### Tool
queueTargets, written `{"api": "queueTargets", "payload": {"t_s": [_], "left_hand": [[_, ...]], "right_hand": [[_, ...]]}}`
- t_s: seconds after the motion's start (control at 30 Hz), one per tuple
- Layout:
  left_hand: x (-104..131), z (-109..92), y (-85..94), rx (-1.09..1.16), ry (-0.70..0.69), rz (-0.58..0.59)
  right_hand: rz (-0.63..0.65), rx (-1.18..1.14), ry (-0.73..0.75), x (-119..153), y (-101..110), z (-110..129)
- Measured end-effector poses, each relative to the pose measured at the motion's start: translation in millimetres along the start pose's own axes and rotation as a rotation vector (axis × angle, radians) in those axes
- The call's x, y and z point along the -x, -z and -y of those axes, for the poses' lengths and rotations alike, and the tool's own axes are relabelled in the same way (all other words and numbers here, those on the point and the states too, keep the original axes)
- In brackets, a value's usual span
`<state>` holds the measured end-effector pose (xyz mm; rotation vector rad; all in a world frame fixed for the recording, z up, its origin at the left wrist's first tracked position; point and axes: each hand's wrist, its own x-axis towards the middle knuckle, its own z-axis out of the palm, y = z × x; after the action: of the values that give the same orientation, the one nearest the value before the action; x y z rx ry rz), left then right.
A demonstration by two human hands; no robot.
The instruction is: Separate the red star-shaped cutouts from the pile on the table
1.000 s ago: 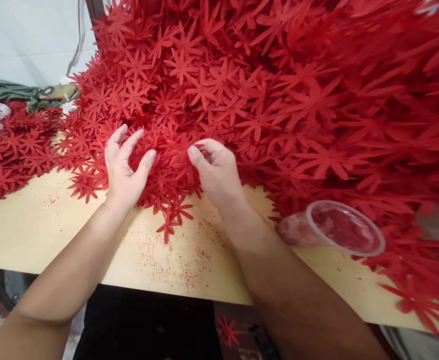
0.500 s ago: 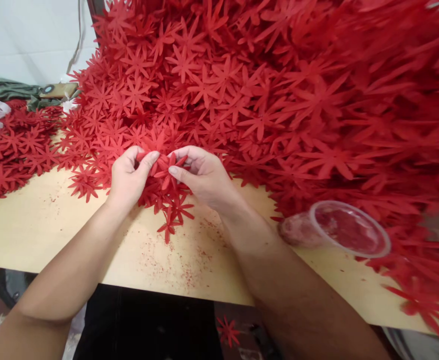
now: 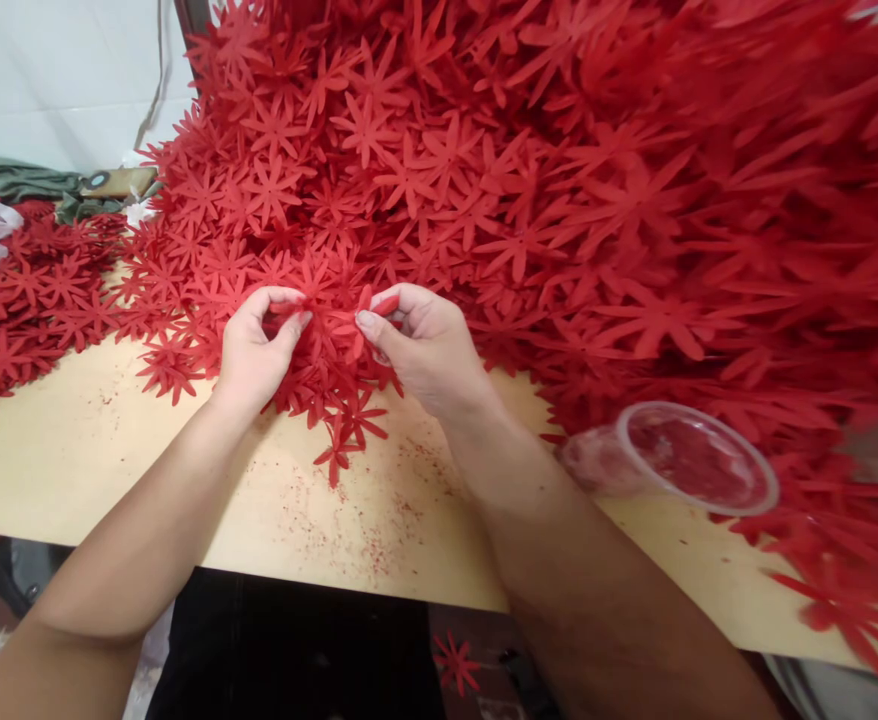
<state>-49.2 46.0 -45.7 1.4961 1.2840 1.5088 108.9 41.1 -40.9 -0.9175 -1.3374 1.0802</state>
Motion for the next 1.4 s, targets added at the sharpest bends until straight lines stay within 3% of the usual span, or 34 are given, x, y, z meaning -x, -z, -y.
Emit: {"api": "queueTargets", "payload": {"t_s": [0.3,0.63,0.8,0.9,1.17,1.3,1.4], "left_hand": [[3.0,-3.9,2.3,-0.178,-0.017,-0.014],[0.2,1.7,1.5,-0.056,-0.11,-0.013],[0.8,2.5,-0.8,0.024,-0.008,0.068],[0.7,3.1,-0.5,0.015,0.02,0.024],[-0.7,7.8,11.7,-0.475,-0.37,-0.101],[8.5,-5.3,6.4,-0.4,-0.445,0.023],[15.5,-10.1,-1.8,-0.271,-0.398,0.17]], "right_hand": [[-0.183,0.06,0.003,-3.4,6.9,-8.5],[0.022,-0.201,-0.052,-3.1,0.4,-9.8],[-0.053,-0.19,-0.096,-1.5,-0.7,-5.2],[-0.073,-0.168,-0.088,0.2,-3.0,-0.3],[-0.1,-0.06,-0.022,0.6,-5.1,-7.7],[0.004,-0.087,0.04,0.9,-6.4,-17.3],[0.076,-0.093,0.068,3.0,-8.7,-18.0]]}}
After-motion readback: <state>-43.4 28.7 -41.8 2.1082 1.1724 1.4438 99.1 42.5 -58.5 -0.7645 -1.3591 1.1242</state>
